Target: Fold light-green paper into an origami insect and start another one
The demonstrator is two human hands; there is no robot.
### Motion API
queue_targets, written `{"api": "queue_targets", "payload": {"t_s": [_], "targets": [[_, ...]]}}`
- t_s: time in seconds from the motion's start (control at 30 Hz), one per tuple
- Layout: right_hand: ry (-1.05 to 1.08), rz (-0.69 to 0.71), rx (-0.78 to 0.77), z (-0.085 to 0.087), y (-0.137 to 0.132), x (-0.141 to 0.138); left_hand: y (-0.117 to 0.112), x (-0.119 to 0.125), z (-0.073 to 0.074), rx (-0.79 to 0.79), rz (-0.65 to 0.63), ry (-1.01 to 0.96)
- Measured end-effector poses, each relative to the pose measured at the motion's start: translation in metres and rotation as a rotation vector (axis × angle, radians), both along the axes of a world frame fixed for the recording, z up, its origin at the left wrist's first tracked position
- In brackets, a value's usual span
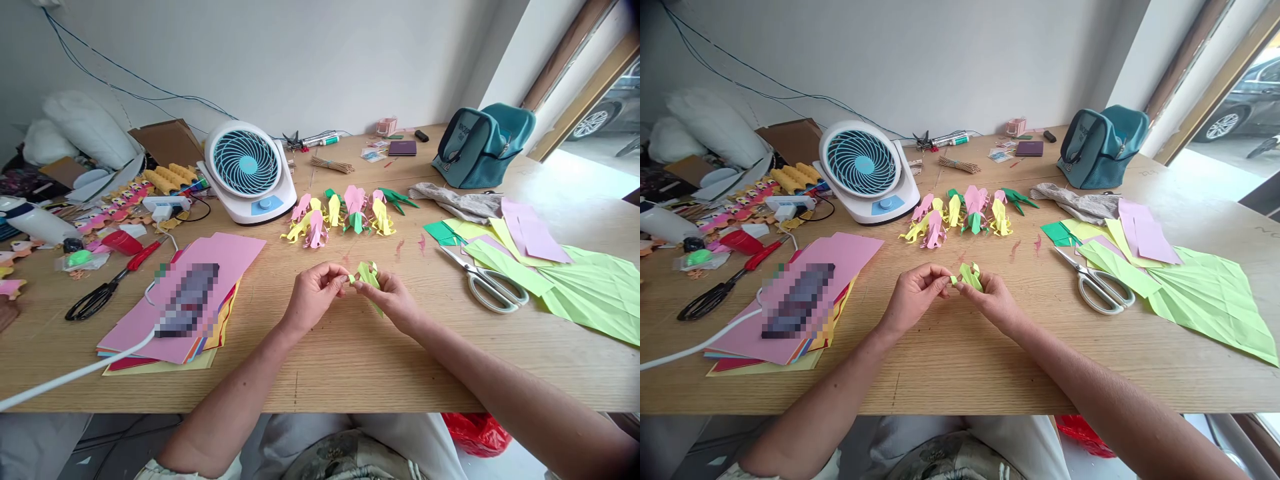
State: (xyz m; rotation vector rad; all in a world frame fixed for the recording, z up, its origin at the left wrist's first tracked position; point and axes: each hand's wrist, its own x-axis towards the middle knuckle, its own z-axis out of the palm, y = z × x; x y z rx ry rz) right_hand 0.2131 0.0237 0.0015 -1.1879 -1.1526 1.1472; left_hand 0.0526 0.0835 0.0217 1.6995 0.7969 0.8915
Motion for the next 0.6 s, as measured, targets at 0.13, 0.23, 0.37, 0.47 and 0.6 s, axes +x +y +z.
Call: {"api": "queue_targets", "payload": {"t_s": [0.13, 0.23, 0.37, 0.47, 0.6], "targets": [[-0.019, 0.012, -0.001, -0.0018, 0.0008, 0.0014, 0.0009, -0.0002, 0.0006, 0.009, 0.003, 0.018], [-0.041, 0.011, 0.009, -0.0017, 0.0012, 0.0012, 0.0007, -0.0008, 0.0010, 0.010, 0.002, 0.031], [-0.115, -0.015, 0.046, -0.0010, 0.0009, 0.0000, 0.0007, -0.0024, 0.0023, 0.007, -0.014, 0.064], [-0.196, -0.048, 0.090, -0.0021, 0.0004, -0.0002, 0.0015, -0.0042, 0.0039, -0.012, -0.029, 0.074], [-0.314, -0.101, 0.128, -0.0043, -0.0004, -0.0001, 0.0040, -0.0056, 0.0047, -0.079, -0.066, 0.045]]}}
